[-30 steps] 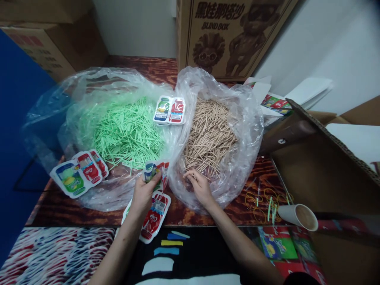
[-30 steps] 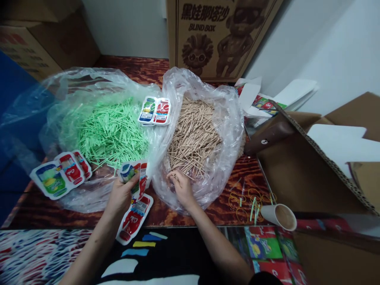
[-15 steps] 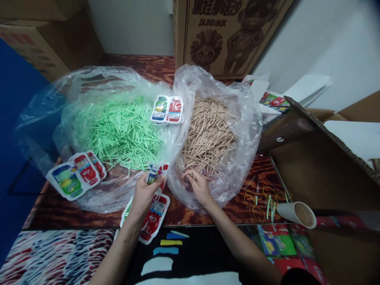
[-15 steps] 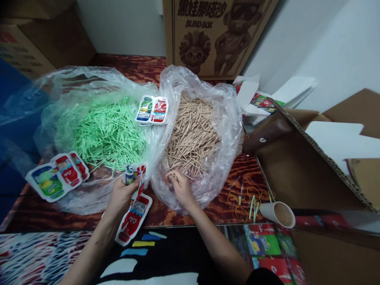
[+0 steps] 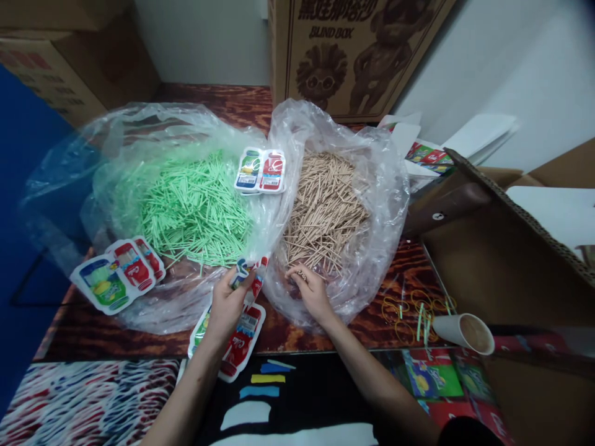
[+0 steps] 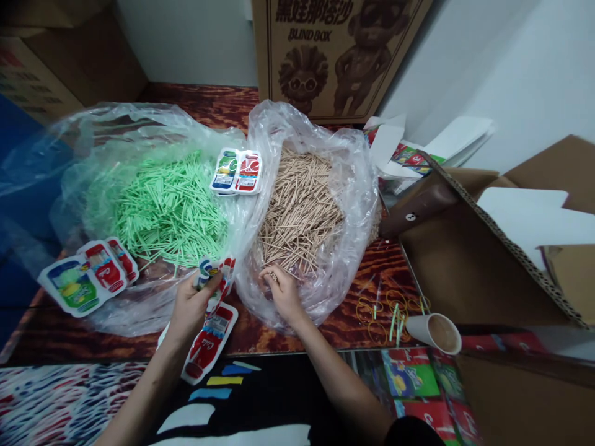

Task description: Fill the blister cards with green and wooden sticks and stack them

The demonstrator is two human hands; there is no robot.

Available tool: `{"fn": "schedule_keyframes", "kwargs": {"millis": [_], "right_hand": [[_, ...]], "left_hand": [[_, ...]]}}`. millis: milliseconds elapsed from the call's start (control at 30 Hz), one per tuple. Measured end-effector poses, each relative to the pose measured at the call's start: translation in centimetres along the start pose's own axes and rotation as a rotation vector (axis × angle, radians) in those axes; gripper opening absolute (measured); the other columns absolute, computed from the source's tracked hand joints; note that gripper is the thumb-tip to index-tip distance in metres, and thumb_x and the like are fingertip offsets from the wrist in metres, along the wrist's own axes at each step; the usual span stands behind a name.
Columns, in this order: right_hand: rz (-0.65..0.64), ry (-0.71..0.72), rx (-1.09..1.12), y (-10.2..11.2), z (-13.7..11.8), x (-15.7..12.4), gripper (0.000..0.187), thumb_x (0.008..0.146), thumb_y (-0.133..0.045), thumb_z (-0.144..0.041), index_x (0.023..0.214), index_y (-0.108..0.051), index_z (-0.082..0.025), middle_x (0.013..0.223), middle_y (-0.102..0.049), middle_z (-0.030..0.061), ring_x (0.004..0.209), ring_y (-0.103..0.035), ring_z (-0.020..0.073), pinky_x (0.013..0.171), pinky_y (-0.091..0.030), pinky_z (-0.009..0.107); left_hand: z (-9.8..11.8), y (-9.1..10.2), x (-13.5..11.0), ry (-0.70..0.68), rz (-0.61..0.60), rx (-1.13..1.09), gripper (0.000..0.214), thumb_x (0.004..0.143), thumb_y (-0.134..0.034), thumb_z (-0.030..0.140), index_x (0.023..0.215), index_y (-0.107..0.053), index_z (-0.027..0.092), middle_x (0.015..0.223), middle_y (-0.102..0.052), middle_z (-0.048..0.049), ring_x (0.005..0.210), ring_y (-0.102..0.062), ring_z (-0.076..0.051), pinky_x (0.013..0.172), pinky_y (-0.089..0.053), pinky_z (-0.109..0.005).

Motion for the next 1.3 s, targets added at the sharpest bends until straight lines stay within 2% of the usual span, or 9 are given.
{"fn": "schedule_keyframes", "kwargs": {"millis": [133, 367, 900, 1000, 1067, 1133, 1200, 1300], "right_hand": [[0.000, -0.004, 0.001, -0.1, 0.2, 0.0, 0.016, 0.090, -0.049, -0.027, 0.082, -0.063, -0.022, 0.082, -0.063, 0.0025, 0.083, -0.059, 0.0193, 0.080, -0.042, 0.030], [0.002, -0.012, 0.009, -0.1, 0.2, 0.1, 0.017, 0.089, -0.050, -0.028, 0.081, -0.063, -0.022, 0.080, -0.063, 0.0025, 0.081, -0.058, 0.0190, 0.077, -0.042, 0.030], [0.018, -0.034, 0.011, -0.2, 0.4, -0.1, 0.016, 0.089, -0.050, -0.029, 0.082, -0.062, -0.022, 0.081, -0.064, 0.0025, 0.082, -0.060, 0.0190, 0.079, -0.043, 0.030], [0.056, -0.122, 0.107, 0.7, 0.7, 0.1, 0.016, 0.090, -0.048, -0.032, 0.085, -0.058, -0.021, 0.075, -0.063, 0.0007, 0.071, -0.059, 0.0162, 0.070, -0.045, 0.028], [0.109, -0.168, 0.115, 2.3, 0.8, 0.7, 0.017, 0.091, -0.045, -0.035, 0.086, -0.054, -0.021, 0.069, -0.059, -0.0018, 0.058, -0.054, 0.0134, 0.059, -0.043, 0.025], [0.163, -0.157, -0.020, 4.2, 0.3, 1.8, 0.019, 0.091, -0.043, -0.036, 0.083, -0.052, -0.021, 0.065, -0.054, -0.0032, 0.053, -0.048, 0.0123, 0.054, -0.040, 0.024], [0.189, -0.106, -0.300, 5.7, -0.6, 3.2, 0.020, 0.091, -0.040, -0.032, 0.079, -0.051, -0.021, 0.066, -0.053, -0.0019, 0.058, -0.050, 0.0143, 0.058, -0.040, 0.025], [0.106, -0.074, -0.791, 5.4, -1.5, 5.4, 0.020, 0.093, -0.036, -0.021, 0.083, -0.053, -0.020, 0.080, -0.060, 0.0041, 0.073, -0.055, 0.0185, 0.067, -0.040, 0.029]], "left_hand": [[-0.1, 0.1, -0.1, -0.010, 0.007, -0.004, 0.017, 0.074, -0.070, 0.034, 0.070, -0.066, 0.018, 0.067, -0.064, 0.0022, 0.066, -0.056, -0.015, 0.065, -0.043, -0.023], [-0.9, 0.2, -0.1, 0.027, 0.016, -0.054, 0.017, 0.072, -0.073, 0.033, 0.074, -0.065, 0.018, 0.067, -0.064, 0.0036, 0.065, -0.058, -0.014, 0.063, -0.044, -0.023], [-1.1, 0.0, -0.1, 0.049, 0.006, -0.123, 0.018, 0.069, -0.076, 0.032, 0.077, -0.068, 0.018, 0.072, -0.067, 0.0017, 0.066, -0.060, -0.014, 0.067, -0.048, -0.025], [-0.8, 0.2, -0.2, 0.076, 0.021, -0.122, 0.020, 0.068, -0.076, 0.033, 0.075, -0.067, 0.017, 0.065, -0.065, 0.0030, 0.062, -0.059, -0.014, 0.063, -0.048, -0.024], [-0.8, 0.5, -0.3, 0.089, 0.034, -0.115, 0.021, 0.068, -0.076, 0.035, 0.075, -0.067, 0.017, 0.063, -0.064, 0.0034, 0.061, -0.059, -0.014, 0.060, -0.047, -0.023], [-0.9, 0.7, -0.3, 0.095, 0.038, -0.110, 0.023, 0.068, -0.075, 0.036, 0.078, -0.068, 0.017, 0.063, -0.064, 0.0032, 0.061, -0.060, -0.014, 0.058, -0.046, -0.023], [-1.2, 0.7, -0.2, 0.094, 0.028, -0.108, 0.023, 0.068, -0.075, 0.036, 0.078, -0.068, 0.017, 0.065, -0.065, 0.0030, 0.062, -0.060, -0.014, 0.059, -0.046, -0.023], [-1.5, 0.3, -0.1, 0.068, 0.003, -0.101, 0.020, 0.070, -0.074, 0.035, 0.076, -0.067, 0.017, 0.069, -0.066, 0.0026, 0.067, -0.060, -0.015, 0.065, -0.047, -0.024]]}}
Point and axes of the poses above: each hand's wrist, its own x-axis towards the middle knuckle, its own y-axis out of the back of the hand, z = x × y, the point moved 8 cm from there along x, towards the middle knuckle
